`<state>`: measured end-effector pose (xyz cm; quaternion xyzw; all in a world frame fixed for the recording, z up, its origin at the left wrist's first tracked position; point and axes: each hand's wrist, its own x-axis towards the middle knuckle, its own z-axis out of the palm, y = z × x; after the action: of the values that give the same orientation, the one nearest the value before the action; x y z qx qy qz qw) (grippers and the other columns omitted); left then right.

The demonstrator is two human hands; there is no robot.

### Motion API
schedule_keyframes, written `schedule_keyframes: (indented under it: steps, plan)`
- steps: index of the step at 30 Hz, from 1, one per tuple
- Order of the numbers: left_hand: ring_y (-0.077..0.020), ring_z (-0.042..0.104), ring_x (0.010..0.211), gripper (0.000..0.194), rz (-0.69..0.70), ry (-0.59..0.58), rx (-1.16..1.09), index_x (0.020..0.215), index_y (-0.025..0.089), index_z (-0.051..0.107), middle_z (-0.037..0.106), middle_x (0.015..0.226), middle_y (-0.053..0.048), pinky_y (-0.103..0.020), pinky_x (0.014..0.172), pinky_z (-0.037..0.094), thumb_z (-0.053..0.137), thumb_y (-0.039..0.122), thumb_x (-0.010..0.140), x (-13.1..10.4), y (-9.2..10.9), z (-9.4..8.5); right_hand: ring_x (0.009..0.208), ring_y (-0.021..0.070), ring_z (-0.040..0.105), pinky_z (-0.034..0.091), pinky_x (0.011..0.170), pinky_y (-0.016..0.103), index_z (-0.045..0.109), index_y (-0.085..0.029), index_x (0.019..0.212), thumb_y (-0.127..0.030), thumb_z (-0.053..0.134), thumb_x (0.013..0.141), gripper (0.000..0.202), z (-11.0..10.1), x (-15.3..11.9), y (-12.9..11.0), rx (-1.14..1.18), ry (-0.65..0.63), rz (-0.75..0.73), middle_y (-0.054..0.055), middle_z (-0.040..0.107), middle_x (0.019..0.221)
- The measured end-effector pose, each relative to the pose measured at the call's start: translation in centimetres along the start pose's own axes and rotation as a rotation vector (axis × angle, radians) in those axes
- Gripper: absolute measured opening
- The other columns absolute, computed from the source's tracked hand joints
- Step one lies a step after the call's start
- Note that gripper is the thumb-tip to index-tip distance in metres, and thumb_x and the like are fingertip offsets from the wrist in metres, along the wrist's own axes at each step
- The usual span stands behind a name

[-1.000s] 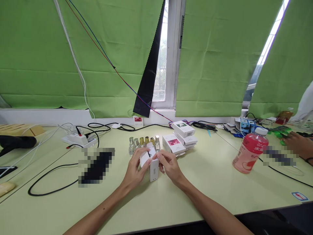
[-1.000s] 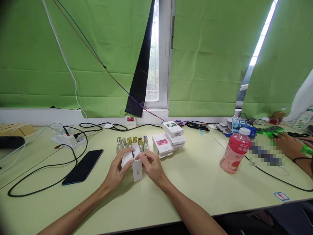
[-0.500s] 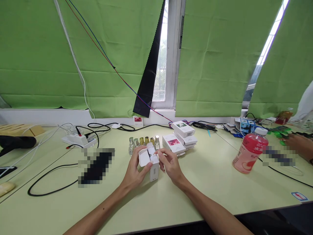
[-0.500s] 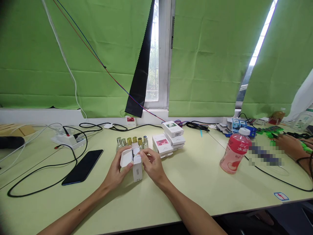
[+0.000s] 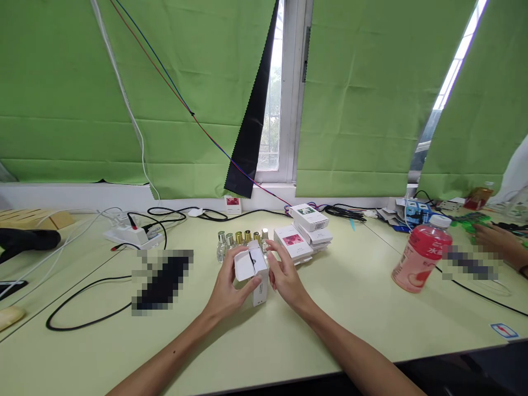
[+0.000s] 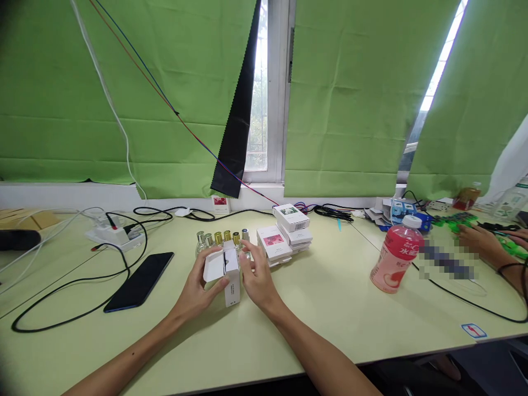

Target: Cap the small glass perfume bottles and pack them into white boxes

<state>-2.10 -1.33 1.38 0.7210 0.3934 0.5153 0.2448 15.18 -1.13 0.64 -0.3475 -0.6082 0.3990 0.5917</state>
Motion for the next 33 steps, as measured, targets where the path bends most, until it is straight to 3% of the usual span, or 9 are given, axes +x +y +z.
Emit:
schedule_keyframes:
  steps: [3,12,16,20,26,33]
  plan:
    - [-0.0253,0.060,0.113,0.050,-0.007,0.007,-0.009,0.126,0.028,0.049,0.057,0.126,-0.009,-0.039,0.090,0.055,0.070,0.043,0.083,0.00,0.05,0.03,0.065,0.0108,0.055,0.043,0.046,0.024,0.054,-0.030,0.142,-0.055,0.047,0.100,0.050,0.02,0.01,0.02,-0.006,-0.023,0.038,0.010,0.054,0.130]
    - [-0.0228,0.064,0.106,0.048,-0.018,-0.005,-0.054,0.124,0.027,0.049,0.062,0.119,-0.008,-0.036,0.086,0.056,0.071,0.042,0.084,-0.05,0.29,-0.02,0.073,0.0170,0.060,0.044,0.046,0.027,0.056,-0.030,0.141,-0.059,0.048,0.097,0.054,0.15,0.25,0.11,0.016,-0.020,0.070,0.011,0.059,0.129]
    - [-0.0234,0.065,0.107,0.051,-0.037,-0.037,-0.111,0.126,0.027,0.047,0.063,0.119,-0.008,-0.037,0.089,0.056,0.072,0.044,0.084,-0.16,-0.09,-0.07,0.067,0.0181,0.059,0.044,0.045,0.027,0.059,-0.030,0.139,-0.060,0.052,0.096,0.053,0.11,0.24,0.14,0.048,-0.009,0.059,0.008,0.067,0.099]
    - [-0.0237,0.065,0.106,0.055,-0.054,-0.067,-0.132,0.128,0.027,0.045,0.062,0.119,-0.008,-0.037,0.088,0.057,0.071,0.047,0.085,-0.17,-0.11,-0.14,0.054,0.0166,0.051,0.041,0.042,0.028,0.056,-0.026,0.141,-0.063,0.052,0.095,0.060,0.16,0.18,-0.09,0.072,-0.025,0.106,0.002,0.058,0.070]
    - [-0.0254,0.063,0.112,0.054,-0.021,-0.053,-0.151,0.129,0.026,0.047,0.060,0.125,-0.011,-0.037,0.092,0.056,0.069,0.048,0.086,-0.09,0.52,-0.28,0.042,0.0110,0.042,0.039,0.038,0.025,0.058,-0.021,0.130,-0.065,0.052,0.094,0.057,0.13,0.15,-0.24,0.100,-0.032,0.119,-0.004,0.052,0.062]
    - [-0.0246,0.064,0.111,0.055,-0.083,-0.099,-0.230,0.136,0.028,0.042,0.059,0.131,-0.011,-0.038,0.093,0.055,0.065,0.048,0.090,-0.04,0.59,-0.35,0.039,0.0103,0.039,0.036,0.036,0.023,0.062,-0.021,0.120,-0.063,0.050,0.096,0.050,-0.08,0.21,-0.44,0.093,-0.016,0.075,-0.008,0.045,0.052]
